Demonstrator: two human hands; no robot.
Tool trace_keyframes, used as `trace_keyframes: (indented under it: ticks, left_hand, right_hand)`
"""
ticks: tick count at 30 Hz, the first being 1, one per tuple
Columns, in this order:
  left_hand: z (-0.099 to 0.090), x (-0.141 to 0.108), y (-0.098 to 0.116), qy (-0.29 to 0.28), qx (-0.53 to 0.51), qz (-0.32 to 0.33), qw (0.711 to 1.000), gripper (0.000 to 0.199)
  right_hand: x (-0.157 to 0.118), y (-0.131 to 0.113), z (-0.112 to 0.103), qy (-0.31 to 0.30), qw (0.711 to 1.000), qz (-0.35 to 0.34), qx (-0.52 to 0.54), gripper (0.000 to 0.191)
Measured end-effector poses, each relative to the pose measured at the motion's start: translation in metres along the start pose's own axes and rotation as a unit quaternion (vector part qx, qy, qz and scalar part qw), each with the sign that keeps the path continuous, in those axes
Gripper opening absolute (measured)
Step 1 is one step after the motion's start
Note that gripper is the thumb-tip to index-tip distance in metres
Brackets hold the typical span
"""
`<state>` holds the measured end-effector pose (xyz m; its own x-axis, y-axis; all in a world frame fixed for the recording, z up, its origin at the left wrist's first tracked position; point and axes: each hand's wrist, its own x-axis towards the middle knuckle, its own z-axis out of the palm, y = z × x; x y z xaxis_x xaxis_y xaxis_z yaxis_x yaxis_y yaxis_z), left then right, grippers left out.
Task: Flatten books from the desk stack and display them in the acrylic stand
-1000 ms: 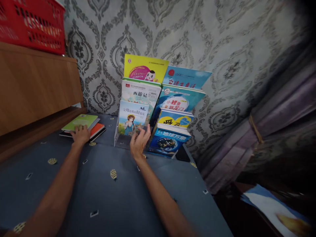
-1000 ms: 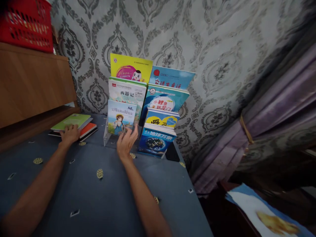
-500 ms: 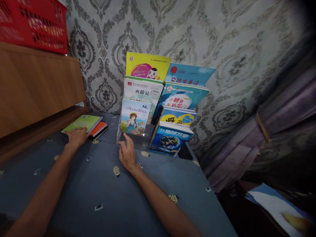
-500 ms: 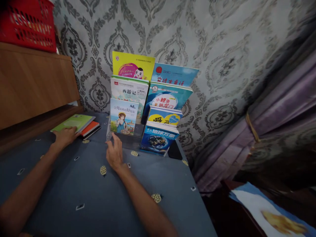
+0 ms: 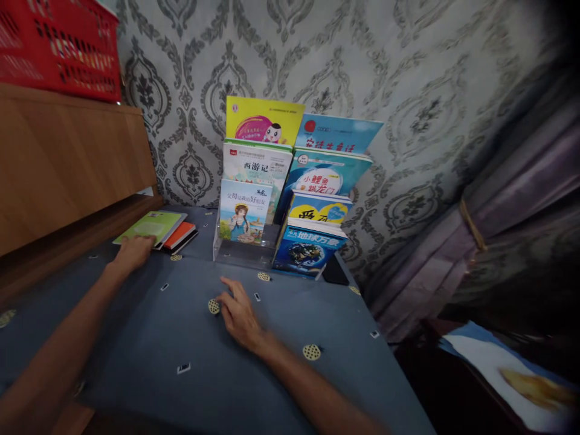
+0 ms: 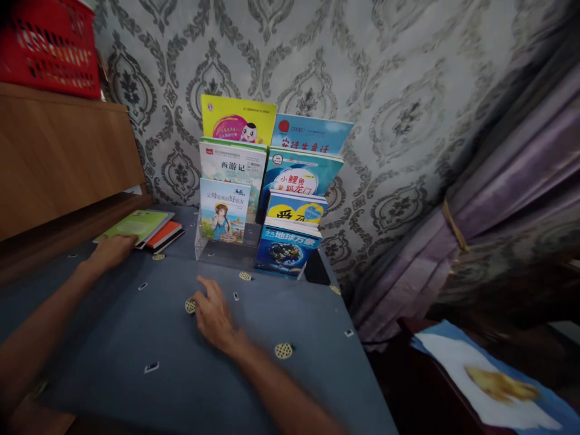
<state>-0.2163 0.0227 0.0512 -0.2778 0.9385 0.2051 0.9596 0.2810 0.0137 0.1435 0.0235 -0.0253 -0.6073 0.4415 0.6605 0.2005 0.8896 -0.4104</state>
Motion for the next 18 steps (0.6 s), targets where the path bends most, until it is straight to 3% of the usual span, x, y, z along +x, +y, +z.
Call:
trace_keyframes:
  ticks: [4,7,11,14,18]
  left_hand:
    - [-0.008,-0.010,0.010,-0.017,0.065,0.015,0.998,0.035]
    - [-0.013,-0.017,0.021,-0.022,0.087,0.041,0.995,0.033]
    - [-0.017,-0.019,0.026,-0.035,0.057,0.082,0.994,0.035]
    - [-0.016,-0.011,0.016,-0.023,0.000,0.053,0.998,0.042]
    - [-0.010,0.007,-0.008,-0.007,-0.021,-0.036,0.999,0.050]
  right_hand:
    - [-0.008,-0.004,-0.003,0.003,1.000,0.005,0.016,0.030]
    - [-0.008,-0.002,-0.001,0.010,0.999,0.023,0.026,0.030]
    - [-0.007,0.000,0.001,0.012,0.998,0.038,0.041,0.030]
    - [-0.007,0.000,0.002,0.009,0.998,0.041,0.047,0.031]
    - [-0.006,0.001,0.002,0.006,0.997,0.052,0.048,0.031]
